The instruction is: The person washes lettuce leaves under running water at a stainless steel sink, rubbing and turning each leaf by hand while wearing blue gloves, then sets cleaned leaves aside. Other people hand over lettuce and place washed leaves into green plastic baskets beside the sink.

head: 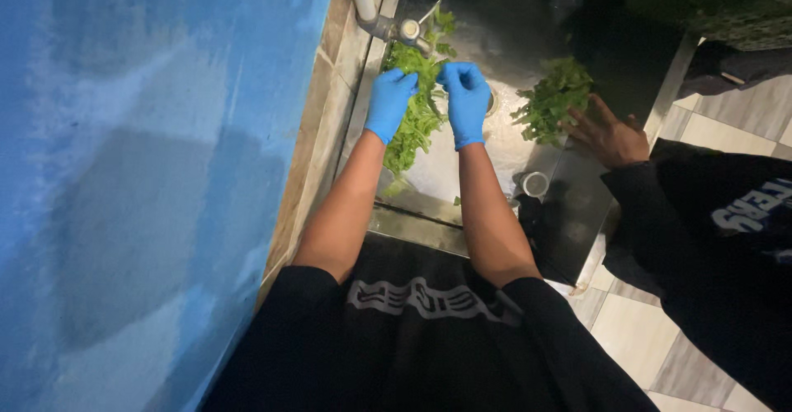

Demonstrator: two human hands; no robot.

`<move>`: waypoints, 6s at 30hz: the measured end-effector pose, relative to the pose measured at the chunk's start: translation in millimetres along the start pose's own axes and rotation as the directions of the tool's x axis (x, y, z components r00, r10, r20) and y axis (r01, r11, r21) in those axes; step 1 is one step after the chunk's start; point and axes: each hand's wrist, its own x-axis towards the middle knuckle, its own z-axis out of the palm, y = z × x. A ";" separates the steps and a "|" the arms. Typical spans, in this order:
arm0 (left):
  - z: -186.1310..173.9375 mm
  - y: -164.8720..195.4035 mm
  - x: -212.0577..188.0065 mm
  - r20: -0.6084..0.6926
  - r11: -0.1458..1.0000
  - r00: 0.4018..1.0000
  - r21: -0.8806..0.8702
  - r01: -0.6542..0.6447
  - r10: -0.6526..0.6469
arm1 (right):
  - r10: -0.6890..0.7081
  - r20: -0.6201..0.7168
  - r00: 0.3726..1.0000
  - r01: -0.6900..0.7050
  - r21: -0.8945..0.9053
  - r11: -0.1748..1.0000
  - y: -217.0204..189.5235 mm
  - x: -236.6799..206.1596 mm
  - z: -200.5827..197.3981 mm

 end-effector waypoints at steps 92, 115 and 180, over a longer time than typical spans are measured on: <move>-115.2 -167.6 -213.5 0.173 0.129 0.984 0.977 -0.168 -0.031 | 0.513 0.031 0.858 -0.426 -0.515 0.744 130.7 4.1 -168.5; -117.3 -152.9 -236.2 -0.005 0.012 0.980 1.000 0.008 -0.198 | -0.200 0.443 0.874 0.466 -0.650 0.600 163.0 -7.7 -24.1; 130.9 75.8 -76.8 -0.081 0.950 0.960 -0.190 0.248 -0.267 | 0.192 -0.009 0.981 -0.184 -0.329 0.926 -83.6 -45.1 -77.6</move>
